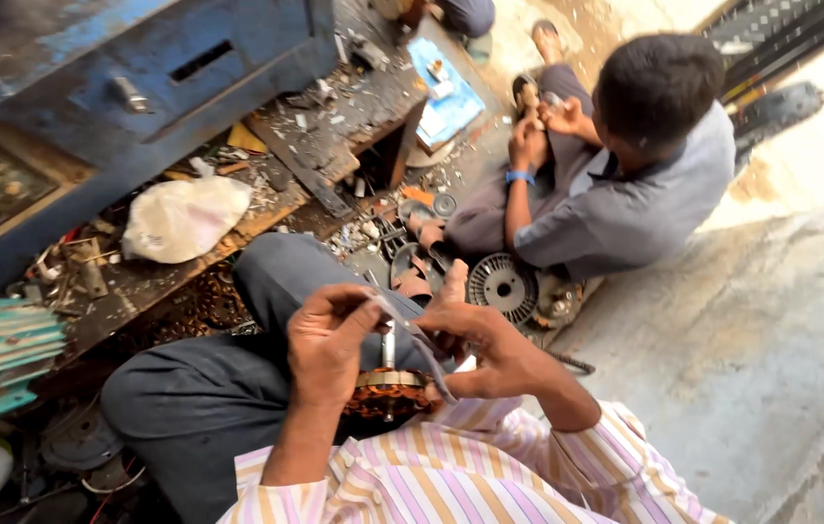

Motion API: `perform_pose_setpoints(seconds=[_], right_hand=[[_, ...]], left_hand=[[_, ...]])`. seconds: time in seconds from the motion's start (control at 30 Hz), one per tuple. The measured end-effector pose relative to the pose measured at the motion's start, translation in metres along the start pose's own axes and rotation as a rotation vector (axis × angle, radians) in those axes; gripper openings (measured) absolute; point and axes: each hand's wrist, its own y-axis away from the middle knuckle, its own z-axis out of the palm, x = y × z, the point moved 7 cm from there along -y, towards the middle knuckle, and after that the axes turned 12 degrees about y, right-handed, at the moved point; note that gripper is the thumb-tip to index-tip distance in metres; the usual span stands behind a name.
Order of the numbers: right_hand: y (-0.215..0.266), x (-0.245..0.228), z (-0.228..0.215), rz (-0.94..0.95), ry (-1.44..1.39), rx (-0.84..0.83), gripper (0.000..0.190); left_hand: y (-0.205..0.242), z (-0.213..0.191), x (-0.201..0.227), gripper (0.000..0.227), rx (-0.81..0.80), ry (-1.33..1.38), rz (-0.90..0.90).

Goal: The person works on an electric motor component by hand, using a small tool to push wires into slots, trimming materials with scissors, and marking the component with a blue pen.

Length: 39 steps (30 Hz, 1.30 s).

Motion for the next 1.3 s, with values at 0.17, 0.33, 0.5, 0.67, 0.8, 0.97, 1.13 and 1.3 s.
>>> perform_pose_setpoints(seconds=[0.17,0.33,0.5,0.67,0.8,0.97,1.13,1.3], right_hand=[[0.004,-0.006,-0.007,-0.013,0.075,0.001,0.069],[0.008,0.003,-0.007,-0.022,0.108,0.067,0.069],[0.008,0.012,-0.003,-0.013,0.081,0.058,0.067],[0.009,0.019,-0.002,-0.029,0.066,0.045,0.065],[0.011,0.021,-0.001,-0.031,0.047,0.05,0.065],[0.012,0.022,0.0,-0.009,0.067,0.042,0.067],[0.012,0.025,0.002,0.004,0.042,0.056,0.065],[0.018,0.028,0.01,0.045,-0.275,0.039,0.058]], left_hand=[[-0.003,0.001,0.005,0.028,-0.009,0.035,-0.011],[-0.004,-0.008,-0.004,0.03,0.086,-0.044,-0.068],[-0.005,-0.004,-0.007,0.029,0.124,-0.073,-0.11],[-0.007,0.002,-0.003,0.031,0.098,-0.043,-0.092],[-0.009,0.003,-0.004,0.033,0.081,-0.016,-0.102],[-0.009,0.002,-0.003,0.034,0.058,-0.031,-0.081],[-0.008,0.002,-0.003,0.033,0.043,-0.032,-0.077],[-0.008,0.0,-0.003,0.032,0.075,-0.051,-0.103]])
